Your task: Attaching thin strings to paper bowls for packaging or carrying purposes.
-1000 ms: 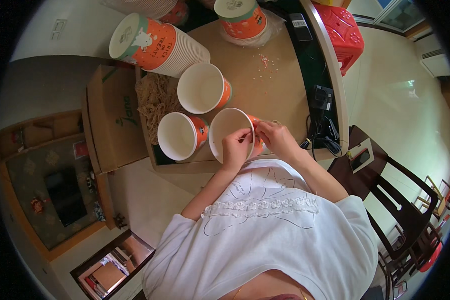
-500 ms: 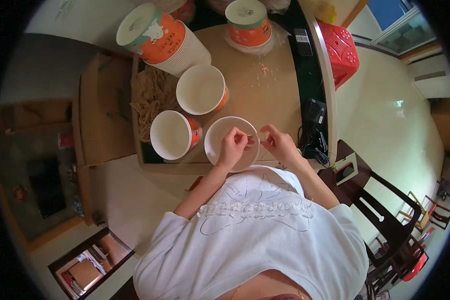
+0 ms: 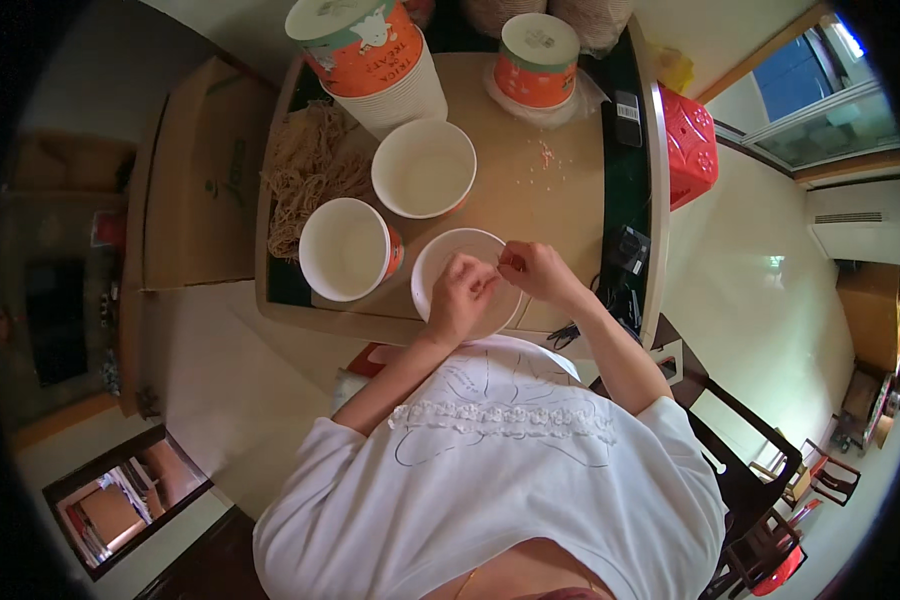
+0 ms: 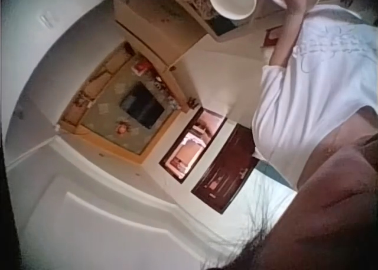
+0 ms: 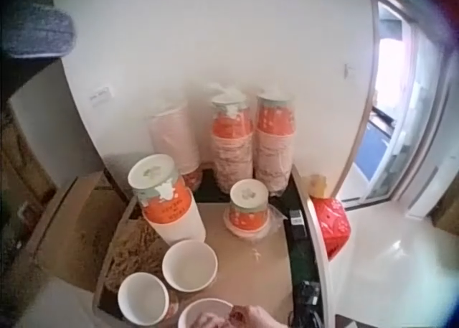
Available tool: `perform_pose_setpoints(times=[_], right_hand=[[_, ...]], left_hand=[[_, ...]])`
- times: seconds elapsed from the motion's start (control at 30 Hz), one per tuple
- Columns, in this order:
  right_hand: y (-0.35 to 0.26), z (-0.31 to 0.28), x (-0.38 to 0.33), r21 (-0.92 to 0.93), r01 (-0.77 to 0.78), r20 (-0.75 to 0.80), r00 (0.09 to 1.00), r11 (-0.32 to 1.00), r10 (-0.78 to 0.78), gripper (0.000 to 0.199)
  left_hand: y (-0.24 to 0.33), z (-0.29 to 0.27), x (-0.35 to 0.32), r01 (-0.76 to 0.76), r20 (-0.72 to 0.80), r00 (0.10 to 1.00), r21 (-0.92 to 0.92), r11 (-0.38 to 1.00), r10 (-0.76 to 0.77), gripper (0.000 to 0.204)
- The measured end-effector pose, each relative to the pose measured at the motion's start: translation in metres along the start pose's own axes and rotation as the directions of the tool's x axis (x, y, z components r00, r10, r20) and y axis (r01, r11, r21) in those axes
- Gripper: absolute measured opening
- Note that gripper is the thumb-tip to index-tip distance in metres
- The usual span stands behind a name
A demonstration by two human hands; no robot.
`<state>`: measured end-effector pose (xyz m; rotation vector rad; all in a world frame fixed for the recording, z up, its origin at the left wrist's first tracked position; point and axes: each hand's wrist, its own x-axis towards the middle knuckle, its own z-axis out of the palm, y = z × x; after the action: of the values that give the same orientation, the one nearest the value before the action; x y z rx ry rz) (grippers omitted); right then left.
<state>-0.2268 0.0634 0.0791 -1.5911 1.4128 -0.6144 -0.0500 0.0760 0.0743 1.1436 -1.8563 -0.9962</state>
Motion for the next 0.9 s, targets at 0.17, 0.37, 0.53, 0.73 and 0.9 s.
perform_pose_setpoints(times=[0.17, 0.37, 0.53, 0.73, 0.9], right_hand=[[-0.013, -0.008, 0.01, 0.062, -0.142, 0.161, 0.978, 0.988, 0.131, 0.014], [-0.031, -0.017, -0.008, -0.175, -0.037, 0.123, 0.991, 0.984, 0.059, 0.027], [-0.021, -0.006, -0.045, 0.09, 0.038, 0.12, 0.992, 0.995, -0.048, 0.024], [-0.054, -0.019, -0.035, -0.374, 0.044, 0.154, 0.988, 0.926, 0.015, 0.011], [-0.027, -0.006, 0.009, -0.748, 0.295, 0.021, 0.906, 0.594, -0.424, 0.01]], left_hand=[[0.004, 0.003, -0.01, -0.418, 0.31, 0.903, 0.48, 0.771, 0.296, 0.022], [-0.011, 0.008, -0.014, -0.284, 0.129, 0.956, 0.195, 0.939, 0.263, 0.014], [-0.037, 0.007, -0.024, 0.439, 0.28, 0.886, -0.247, 0.864, -0.371, 0.019], [-0.063, 0.018, -0.013, 0.835, 0.713, 0.549, -0.481, 0.266, -0.436, 0.025], [-0.048, 0.02, -0.007, 0.847, 0.692, 0.512, -0.504, 0.167, -0.509, 0.018]])
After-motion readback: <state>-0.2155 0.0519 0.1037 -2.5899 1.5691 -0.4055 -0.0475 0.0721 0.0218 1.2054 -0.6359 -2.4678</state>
